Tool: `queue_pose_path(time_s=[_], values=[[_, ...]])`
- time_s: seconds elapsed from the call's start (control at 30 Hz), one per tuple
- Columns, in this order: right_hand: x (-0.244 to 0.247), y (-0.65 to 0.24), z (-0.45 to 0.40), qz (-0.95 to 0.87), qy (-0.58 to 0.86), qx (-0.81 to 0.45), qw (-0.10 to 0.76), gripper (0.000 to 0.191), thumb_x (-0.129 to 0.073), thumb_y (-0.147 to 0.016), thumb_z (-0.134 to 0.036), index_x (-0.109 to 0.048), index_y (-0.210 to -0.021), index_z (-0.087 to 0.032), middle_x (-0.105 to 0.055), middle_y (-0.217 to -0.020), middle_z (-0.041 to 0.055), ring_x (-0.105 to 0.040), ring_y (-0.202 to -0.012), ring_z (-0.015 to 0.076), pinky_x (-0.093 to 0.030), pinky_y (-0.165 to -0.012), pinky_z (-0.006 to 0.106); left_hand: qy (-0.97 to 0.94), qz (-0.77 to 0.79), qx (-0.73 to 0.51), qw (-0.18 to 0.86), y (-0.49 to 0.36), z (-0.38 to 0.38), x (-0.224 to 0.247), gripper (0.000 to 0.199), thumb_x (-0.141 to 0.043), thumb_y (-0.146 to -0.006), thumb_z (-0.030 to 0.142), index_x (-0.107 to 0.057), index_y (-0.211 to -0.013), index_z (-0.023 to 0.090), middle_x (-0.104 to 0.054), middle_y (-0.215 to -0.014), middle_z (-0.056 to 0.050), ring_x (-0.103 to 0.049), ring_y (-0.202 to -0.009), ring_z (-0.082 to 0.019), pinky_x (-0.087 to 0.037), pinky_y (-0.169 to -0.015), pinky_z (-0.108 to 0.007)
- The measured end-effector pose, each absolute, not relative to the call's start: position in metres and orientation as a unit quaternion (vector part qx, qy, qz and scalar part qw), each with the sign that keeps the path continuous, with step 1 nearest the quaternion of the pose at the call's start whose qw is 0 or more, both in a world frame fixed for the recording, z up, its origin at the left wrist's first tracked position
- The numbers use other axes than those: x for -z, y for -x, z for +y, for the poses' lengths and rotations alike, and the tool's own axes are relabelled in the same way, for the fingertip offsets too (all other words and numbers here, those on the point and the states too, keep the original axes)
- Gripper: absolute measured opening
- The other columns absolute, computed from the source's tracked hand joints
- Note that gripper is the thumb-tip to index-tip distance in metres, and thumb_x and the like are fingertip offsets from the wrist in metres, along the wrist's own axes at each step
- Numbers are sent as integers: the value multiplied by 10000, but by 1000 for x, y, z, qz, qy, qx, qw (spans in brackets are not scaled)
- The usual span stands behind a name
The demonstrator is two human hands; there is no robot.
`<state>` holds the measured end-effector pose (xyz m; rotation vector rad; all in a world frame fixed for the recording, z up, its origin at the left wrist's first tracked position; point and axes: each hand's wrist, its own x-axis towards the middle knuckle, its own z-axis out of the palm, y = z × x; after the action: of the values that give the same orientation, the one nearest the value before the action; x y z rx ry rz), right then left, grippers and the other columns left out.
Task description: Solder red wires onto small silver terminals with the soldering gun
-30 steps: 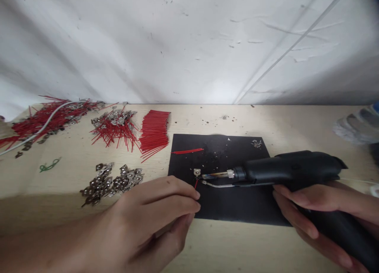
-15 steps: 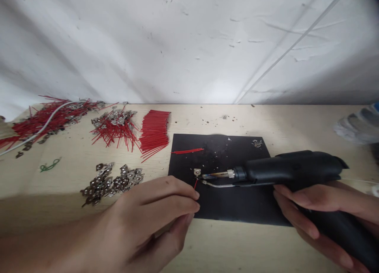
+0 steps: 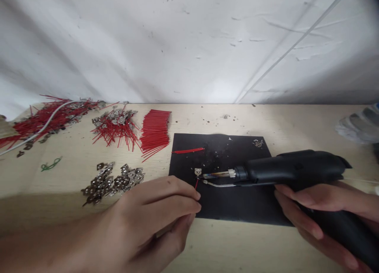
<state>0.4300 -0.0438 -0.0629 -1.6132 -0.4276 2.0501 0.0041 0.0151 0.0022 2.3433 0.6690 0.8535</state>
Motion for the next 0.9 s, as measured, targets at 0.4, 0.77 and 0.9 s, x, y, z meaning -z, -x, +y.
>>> queue_pose_path(time_s=[0.4,0.77,0.9], values=[[45,-420,-41,-143,563,-759,294,461,-1114,-883,-660,-910,-815,-253,-686,-675,34,-463,-332,94,-479,-347,210,-869,251,-333,269,-4,18,-3,316,-729,-1062,-62,-889,-1268,115,-969,-1220,-106,-954,-1087,-100,-761,-1037,-62],[14,-393,-20,-139,567,-768,263,620,-1259,-685,-674,-852,-704,-206,-664,-618,36,-579,-386,121,-486,-374,183,-872,250,-325,268,-6,19,-4,330,-721,-1065,-68,-886,-1288,110,-969,-1220,-100,-950,-1089,-98,-765,-1035,-67],[-10,-379,-9,-126,566,-774,255,678,-1335,-564,-644,-863,-713,-181,-701,-646,56,-610,-398,128,-504,-395,197,-870,247,-325,276,-5,20,-2,344,-714,-1053,-88,-892,-1282,98,-962,-1216,-93,-940,-1089,-80,-740,-1045,-37]])
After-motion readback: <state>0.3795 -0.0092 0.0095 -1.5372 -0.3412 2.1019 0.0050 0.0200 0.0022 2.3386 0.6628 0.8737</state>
